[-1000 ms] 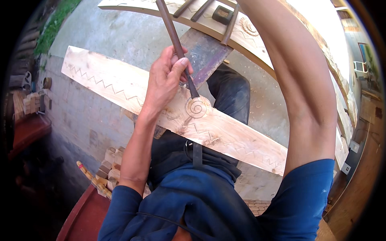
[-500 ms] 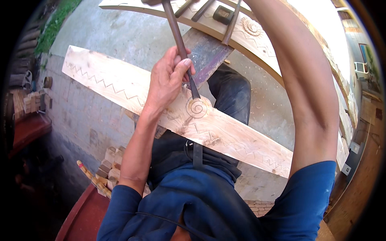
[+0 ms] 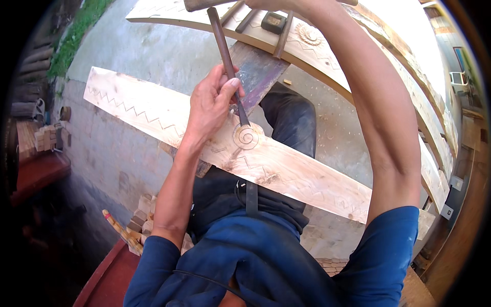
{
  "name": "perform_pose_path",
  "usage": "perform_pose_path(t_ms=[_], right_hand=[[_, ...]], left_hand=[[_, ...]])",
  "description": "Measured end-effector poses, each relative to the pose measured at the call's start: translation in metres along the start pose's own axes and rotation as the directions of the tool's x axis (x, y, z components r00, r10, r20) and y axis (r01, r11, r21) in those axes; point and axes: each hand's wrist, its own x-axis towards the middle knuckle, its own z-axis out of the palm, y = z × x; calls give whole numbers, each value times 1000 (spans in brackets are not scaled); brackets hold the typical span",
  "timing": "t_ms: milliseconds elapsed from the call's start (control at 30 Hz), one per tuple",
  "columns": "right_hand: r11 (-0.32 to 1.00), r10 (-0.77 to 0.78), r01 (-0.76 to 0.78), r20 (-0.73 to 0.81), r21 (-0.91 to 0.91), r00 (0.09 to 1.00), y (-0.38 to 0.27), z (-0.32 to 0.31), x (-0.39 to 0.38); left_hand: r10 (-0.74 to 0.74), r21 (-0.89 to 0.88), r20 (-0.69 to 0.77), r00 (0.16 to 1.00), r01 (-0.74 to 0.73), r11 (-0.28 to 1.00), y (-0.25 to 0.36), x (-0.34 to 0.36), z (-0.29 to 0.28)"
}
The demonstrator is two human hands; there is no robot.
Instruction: The person carves a decorative zigzag pattern into a long wooden plank using a chisel and a wooden mallet. They repeatedly strike the chisel to remove wood shavings and refine the design along the plank's length.
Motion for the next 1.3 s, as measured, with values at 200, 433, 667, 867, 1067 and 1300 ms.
perform_pose_path(t_ms=[200, 433, 667, 867, 1067, 1300], right_hand=[[989, 64, 17, -531, 146, 845, 11, 8, -59], [945, 284, -326, -576, 31, 767, 39, 53, -199], [848, 499, -516, -514, 124, 697, 30, 137, -258], [807, 566, -553, -540, 208, 623, 34, 177, -275], [813, 557, -536, -573, 229, 601, 40, 176, -275], [814, 568, -526, -531, 247, 629, 35, 176, -274]], left_hand=[[132, -298, 203, 970, -67, 952, 22, -25, 9], [-13, -88, -7, 1000, 13, 996, 27, -78, -28], [80, 399, -236, 969, 22, 917, 11, -103, -4], [341, 707, -195, 920, -109, 698, -14, -110, 29], [429, 760, -169, 887, -159, 630, -23, -119, 36], [323, 596, -326, 889, -72, 800, -18, -103, 42]])
